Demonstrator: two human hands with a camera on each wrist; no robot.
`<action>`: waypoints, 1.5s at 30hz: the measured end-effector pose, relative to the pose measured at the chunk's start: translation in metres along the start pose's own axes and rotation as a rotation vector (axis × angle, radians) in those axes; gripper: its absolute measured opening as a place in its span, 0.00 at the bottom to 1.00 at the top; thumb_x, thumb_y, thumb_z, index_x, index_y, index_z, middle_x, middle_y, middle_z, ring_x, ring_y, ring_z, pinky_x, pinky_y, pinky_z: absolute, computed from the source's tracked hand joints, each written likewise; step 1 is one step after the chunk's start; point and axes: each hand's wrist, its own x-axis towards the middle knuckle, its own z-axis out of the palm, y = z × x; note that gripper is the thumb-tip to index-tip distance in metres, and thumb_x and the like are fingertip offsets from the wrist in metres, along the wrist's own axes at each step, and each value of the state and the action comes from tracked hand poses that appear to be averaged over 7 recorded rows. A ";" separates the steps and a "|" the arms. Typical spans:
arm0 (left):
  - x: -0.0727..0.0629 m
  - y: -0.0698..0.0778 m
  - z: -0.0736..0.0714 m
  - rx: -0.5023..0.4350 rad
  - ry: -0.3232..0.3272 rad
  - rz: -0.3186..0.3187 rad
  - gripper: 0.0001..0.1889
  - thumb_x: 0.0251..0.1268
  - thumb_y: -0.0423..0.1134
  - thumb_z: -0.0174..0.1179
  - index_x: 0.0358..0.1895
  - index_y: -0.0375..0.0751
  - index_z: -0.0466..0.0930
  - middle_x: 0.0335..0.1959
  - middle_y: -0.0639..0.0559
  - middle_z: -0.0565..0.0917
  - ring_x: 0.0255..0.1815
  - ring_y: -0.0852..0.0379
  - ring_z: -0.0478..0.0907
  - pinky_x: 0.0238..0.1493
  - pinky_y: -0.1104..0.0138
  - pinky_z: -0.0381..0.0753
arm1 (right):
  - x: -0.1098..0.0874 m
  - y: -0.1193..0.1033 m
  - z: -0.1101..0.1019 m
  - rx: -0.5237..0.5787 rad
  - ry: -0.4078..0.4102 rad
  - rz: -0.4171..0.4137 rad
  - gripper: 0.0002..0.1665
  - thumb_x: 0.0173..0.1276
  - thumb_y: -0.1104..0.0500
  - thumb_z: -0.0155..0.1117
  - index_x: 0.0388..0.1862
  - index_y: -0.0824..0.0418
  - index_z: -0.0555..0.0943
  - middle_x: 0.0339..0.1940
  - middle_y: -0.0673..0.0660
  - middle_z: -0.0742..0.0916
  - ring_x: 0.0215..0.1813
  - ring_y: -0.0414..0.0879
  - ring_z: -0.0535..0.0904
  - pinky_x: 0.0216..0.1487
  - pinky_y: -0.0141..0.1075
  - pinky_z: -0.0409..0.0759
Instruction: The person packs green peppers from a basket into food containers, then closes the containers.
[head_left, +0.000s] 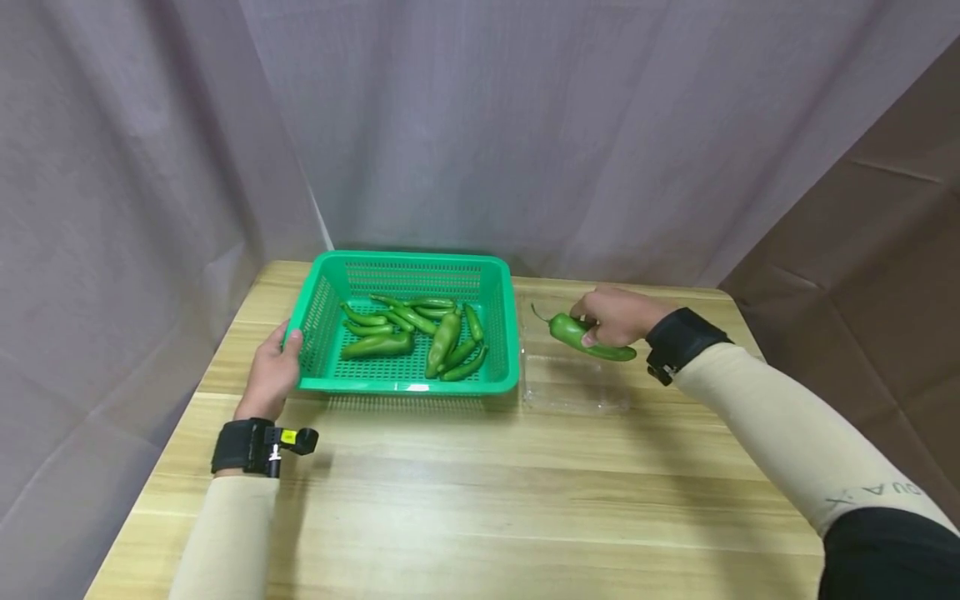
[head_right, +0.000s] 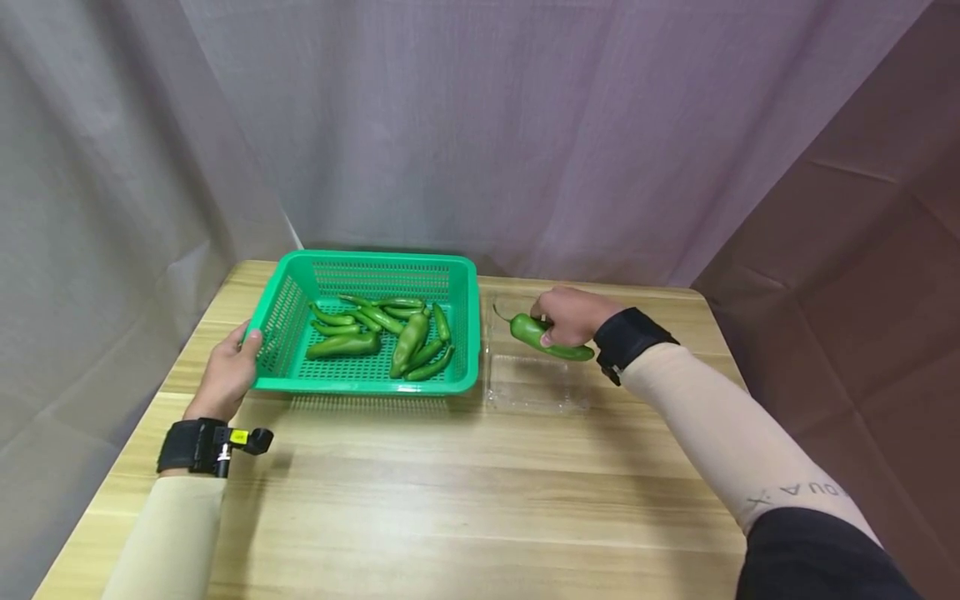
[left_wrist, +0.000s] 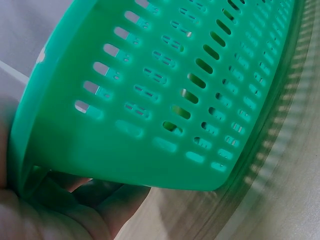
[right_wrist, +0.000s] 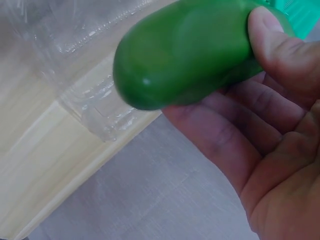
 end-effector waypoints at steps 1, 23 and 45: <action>0.000 0.000 0.000 -0.003 0.001 0.000 0.34 0.87 0.55 0.31 0.87 0.45 0.40 0.84 0.36 0.55 0.78 0.35 0.61 0.79 0.41 0.62 | 0.000 0.000 0.001 0.003 -0.003 -0.001 0.08 0.68 0.66 0.72 0.45 0.64 0.87 0.36 0.55 0.88 0.37 0.46 0.81 0.41 0.39 0.82; -0.002 -0.002 -0.001 -0.021 -0.002 0.013 0.34 0.87 0.55 0.32 0.87 0.46 0.42 0.86 0.38 0.53 0.81 0.36 0.57 0.81 0.41 0.59 | 0.009 0.008 0.021 0.003 -0.033 0.011 0.14 0.68 0.66 0.72 0.51 0.69 0.86 0.40 0.58 0.90 0.41 0.47 0.85 0.43 0.40 0.85; 0.001 -0.002 0.000 0.002 -0.002 0.025 0.34 0.88 0.54 0.33 0.87 0.45 0.41 0.87 0.39 0.50 0.85 0.35 0.50 0.83 0.39 0.52 | 0.013 0.012 0.036 0.009 -0.011 0.001 0.06 0.69 0.66 0.70 0.44 0.65 0.85 0.32 0.53 0.84 0.31 0.44 0.75 0.39 0.37 0.76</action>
